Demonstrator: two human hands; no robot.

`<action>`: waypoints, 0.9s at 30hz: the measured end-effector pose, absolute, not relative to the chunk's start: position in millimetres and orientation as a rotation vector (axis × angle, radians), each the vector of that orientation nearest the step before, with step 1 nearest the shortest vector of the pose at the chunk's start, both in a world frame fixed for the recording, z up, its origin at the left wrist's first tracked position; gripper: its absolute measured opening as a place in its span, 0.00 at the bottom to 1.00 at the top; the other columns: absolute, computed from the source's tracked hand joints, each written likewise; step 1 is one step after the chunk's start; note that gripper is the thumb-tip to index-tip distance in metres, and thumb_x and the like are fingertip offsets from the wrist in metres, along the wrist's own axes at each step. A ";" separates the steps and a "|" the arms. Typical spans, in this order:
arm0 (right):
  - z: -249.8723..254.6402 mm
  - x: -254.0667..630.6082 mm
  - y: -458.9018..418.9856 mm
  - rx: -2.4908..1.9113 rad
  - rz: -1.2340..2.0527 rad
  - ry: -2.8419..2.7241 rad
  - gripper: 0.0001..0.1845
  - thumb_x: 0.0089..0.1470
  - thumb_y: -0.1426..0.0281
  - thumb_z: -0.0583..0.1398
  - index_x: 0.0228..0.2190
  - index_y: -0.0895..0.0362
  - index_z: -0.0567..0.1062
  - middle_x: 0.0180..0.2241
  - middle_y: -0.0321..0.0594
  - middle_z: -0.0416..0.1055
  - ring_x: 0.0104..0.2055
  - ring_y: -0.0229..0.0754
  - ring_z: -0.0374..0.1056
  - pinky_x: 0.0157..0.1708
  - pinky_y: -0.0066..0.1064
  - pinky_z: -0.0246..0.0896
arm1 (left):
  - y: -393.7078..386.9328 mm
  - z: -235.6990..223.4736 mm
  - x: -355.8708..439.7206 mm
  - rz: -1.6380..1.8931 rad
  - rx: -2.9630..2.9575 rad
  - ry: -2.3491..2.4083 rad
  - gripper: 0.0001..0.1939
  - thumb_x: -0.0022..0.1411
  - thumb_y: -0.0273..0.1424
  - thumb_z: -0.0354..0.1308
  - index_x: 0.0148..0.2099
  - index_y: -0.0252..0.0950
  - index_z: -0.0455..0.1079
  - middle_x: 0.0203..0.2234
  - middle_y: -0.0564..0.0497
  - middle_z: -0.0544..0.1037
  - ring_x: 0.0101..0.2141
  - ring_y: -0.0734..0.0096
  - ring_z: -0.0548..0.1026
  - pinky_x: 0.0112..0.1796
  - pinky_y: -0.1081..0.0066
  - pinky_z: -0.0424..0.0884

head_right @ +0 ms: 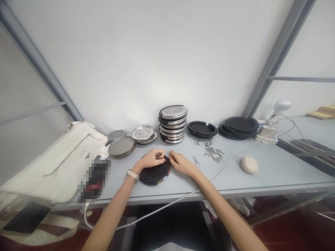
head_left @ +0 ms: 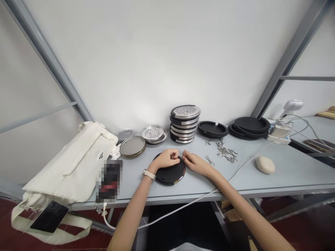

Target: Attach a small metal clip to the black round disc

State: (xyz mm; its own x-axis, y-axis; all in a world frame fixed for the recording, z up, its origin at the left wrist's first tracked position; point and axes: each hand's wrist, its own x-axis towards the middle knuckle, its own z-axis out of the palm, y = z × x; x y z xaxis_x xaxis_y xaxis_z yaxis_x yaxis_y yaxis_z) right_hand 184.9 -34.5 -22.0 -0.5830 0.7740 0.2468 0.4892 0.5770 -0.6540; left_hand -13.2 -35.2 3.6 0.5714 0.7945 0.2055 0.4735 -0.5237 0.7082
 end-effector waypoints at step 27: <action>-22.1 181.2 -43.4 -1.058 0.766 -2.013 0.13 0.59 0.59 0.53 0.36 0.55 0.68 0.24 0.33 0.66 0.28 0.40 0.63 0.32 0.30 0.58 | -50.4 8.4 -8.0 0.678 2.467 1.222 0.09 0.55 0.32 0.56 0.28 0.37 0.58 0.25 0.55 0.67 0.26 0.72 0.64 0.30 0.71 0.57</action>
State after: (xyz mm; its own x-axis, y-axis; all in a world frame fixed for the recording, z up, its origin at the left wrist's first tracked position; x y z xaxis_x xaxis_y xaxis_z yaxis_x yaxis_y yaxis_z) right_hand 181.2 -43.4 -22.1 -0.3994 0.8583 0.3222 0.4269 0.4852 -0.7631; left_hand -8.0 -50.4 8.4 0.5256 0.8046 0.2765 0.6602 -0.5907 0.4639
